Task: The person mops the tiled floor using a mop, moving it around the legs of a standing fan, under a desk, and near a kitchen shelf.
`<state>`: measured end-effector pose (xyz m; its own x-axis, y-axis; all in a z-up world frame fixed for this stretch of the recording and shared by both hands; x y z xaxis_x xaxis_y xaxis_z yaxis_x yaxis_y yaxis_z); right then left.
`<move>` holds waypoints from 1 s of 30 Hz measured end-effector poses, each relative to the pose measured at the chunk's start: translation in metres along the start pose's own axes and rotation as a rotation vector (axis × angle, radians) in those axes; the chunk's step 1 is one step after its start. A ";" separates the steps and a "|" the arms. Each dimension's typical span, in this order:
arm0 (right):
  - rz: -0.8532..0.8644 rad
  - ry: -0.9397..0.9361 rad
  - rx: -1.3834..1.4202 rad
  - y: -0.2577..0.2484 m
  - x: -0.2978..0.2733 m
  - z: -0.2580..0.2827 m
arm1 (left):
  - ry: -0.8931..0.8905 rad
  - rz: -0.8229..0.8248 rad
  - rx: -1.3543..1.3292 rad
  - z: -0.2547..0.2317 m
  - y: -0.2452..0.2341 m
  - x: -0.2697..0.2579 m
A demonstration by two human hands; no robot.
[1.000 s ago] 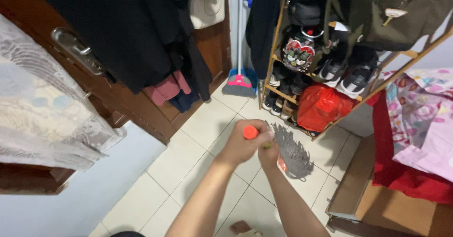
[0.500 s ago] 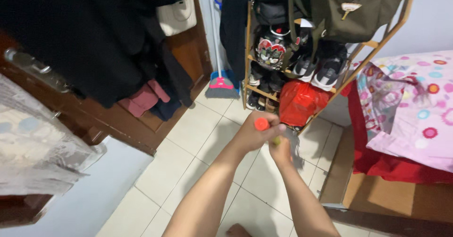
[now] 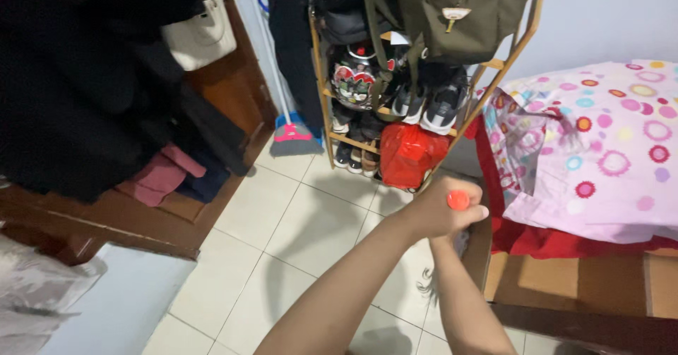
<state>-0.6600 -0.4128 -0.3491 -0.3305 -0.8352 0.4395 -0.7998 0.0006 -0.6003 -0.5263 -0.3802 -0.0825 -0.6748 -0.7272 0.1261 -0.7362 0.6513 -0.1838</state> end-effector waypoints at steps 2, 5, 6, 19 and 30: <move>0.071 -0.134 0.097 0.028 0.019 0.002 | 0.078 -0.015 0.100 0.016 0.009 0.003; 0.377 -0.040 1.801 0.067 0.024 0.013 | 0.179 -0.125 0.054 0.048 0.026 -0.021; 0.544 0.092 2.076 0.073 0.025 0.022 | 0.215 -0.179 0.010 0.057 0.028 -0.032; 0.302 -0.688 1.434 -0.006 -0.018 0.020 | -0.069 -0.258 -0.050 0.030 -0.034 -0.091; 0.476 -0.864 1.715 -0.208 -0.151 0.088 | -0.304 -0.666 0.026 -0.028 -0.108 -0.319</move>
<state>-0.3995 -0.3346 -0.3493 0.3769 -0.9262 0.0089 0.6771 0.2689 -0.6850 -0.2328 -0.2121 -0.0753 -0.0373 -0.9977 -0.0562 -0.9813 0.0472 -0.1864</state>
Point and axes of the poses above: each hand's wrist, its own x-axis towards the middle knuckle, its own y-axis out of the palm, z = x × y, the point moved 3 cm from there along x, towards the middle knuckle, and after that the axes turned 11 degrees about -y, right-handed, at the moved point
